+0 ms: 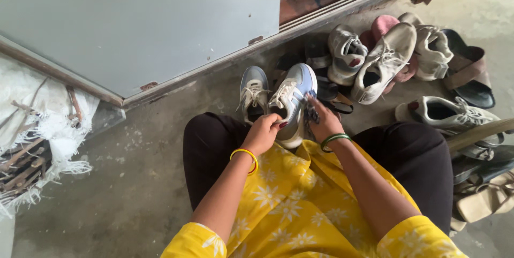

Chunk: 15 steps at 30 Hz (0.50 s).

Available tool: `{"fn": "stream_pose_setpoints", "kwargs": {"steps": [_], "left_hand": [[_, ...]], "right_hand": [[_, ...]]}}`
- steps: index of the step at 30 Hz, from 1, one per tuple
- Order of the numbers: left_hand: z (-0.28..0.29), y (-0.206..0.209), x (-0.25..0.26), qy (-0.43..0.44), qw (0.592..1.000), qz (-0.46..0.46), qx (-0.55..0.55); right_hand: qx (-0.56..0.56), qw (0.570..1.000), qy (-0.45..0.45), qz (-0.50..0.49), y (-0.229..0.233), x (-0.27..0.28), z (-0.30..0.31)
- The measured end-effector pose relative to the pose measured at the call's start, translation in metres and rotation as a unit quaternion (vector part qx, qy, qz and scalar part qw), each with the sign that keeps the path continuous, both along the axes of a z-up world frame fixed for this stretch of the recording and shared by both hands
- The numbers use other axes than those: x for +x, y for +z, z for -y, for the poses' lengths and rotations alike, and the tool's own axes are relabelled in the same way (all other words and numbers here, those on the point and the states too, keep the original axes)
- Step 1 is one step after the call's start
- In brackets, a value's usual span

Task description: The person sits on the floor and wipes a pair of light blue and white sneakers with a cloth. The person scrubs the uppers and soles, then places the cleaned sneakers into a wooden shoe cabinet.

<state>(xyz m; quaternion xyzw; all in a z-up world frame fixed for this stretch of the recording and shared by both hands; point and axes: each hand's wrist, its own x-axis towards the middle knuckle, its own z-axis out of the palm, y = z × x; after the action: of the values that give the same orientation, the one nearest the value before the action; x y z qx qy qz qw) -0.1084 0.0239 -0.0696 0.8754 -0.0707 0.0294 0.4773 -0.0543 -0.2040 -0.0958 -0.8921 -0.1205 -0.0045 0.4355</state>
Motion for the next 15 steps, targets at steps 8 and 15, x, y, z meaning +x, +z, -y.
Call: {"fn": "stream_pose_setpoints", "kwargs": {"steps": [8,15], "left_hand": [[0.002,-0.020,-0.002,-0.052,0.980,-0.002,0.194],[0.010,0.005,-0.002,-0.008,0.989,0.021,0.147]], "right_hand": [[-0.153,0.978,0.021,-0.143,-0.025,-0.018,-0.022],[-0.012,0.988,-0.137,0.071,-0.038,0.071,0.001]]}}
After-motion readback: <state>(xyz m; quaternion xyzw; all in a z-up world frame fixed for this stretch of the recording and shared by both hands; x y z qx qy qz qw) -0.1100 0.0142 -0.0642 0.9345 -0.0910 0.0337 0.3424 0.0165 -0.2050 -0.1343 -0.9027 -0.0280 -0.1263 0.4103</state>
